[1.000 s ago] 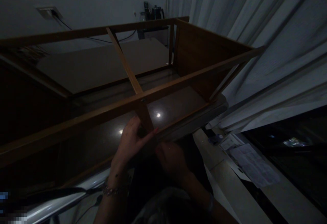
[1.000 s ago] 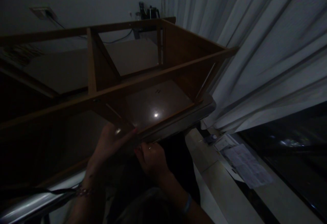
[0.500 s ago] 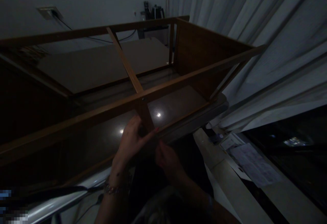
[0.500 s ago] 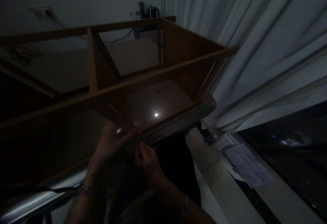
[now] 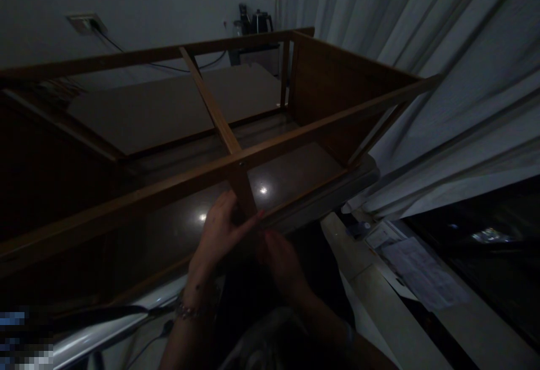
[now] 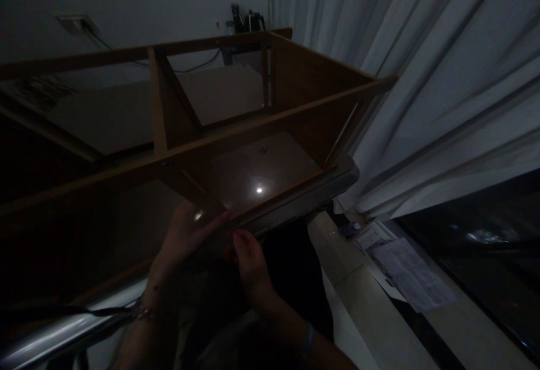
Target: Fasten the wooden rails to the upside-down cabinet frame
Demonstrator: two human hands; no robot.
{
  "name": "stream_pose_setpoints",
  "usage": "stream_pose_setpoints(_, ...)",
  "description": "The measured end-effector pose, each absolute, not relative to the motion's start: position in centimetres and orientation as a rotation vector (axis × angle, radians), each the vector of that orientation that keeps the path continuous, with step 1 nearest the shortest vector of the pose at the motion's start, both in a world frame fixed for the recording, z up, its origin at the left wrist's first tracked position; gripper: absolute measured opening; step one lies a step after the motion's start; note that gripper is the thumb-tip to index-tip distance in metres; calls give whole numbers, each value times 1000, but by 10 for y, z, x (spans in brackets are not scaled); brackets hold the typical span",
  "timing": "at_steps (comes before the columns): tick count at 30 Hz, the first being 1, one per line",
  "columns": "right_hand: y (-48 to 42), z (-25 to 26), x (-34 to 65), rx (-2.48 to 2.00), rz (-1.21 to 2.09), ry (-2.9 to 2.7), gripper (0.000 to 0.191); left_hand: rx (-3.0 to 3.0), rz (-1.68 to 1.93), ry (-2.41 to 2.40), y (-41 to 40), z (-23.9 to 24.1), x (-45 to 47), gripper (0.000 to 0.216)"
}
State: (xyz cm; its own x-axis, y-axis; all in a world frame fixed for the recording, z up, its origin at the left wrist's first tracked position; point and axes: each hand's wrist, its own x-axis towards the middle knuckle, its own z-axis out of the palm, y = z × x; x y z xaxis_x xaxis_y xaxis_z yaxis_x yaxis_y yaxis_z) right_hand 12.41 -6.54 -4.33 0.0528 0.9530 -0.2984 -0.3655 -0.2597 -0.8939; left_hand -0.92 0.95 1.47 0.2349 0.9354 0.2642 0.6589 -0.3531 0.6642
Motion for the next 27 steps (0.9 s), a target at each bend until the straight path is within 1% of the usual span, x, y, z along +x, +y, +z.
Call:
stream_pose_setpoints(6, -68, -44, 120, -1160, 1432, -621, 44, 2089, 899, 1463, 10, 13, -10, 37)
stream_pose_setpoints(9, -68, -47, 118, -1130, 1380, -576, 44, 2088, 917, 1457, 11, 12, -10, 38)
stream_pose_setpoints(12, -68, -50, 117, -1131, 1334, -636, 40, 2091, 920, 1452, 11, 12, -9, 37)
stream_pose_setpoints(16, -72, -53, 120, -1211, 1221, -827, 33, 2093, 909, 1456, 11, 11, -9, 37)
stream_pose_setpoints(20, -77, -62, 130, -1179, 1103, -1125, 26, 2102, 906, 1471, 11, 11, -10, 42)
stream_pose_setpoints(22, -76, -68, 138, -1164, 974, -1353, 27, 2108, 896, 1474, 11, 11, -10, 43)
stream_pose_setpoints(25, -70, -70, 150, -1137, 700, -1646, 19, 2113, 890, 1482, 11, 11, -10, 43)
stream_pose_setpoints(27, -65, -68, 154, -1106, 541, -1771, 20, 2112, 894, 1487, 11, 11, -10, 43)
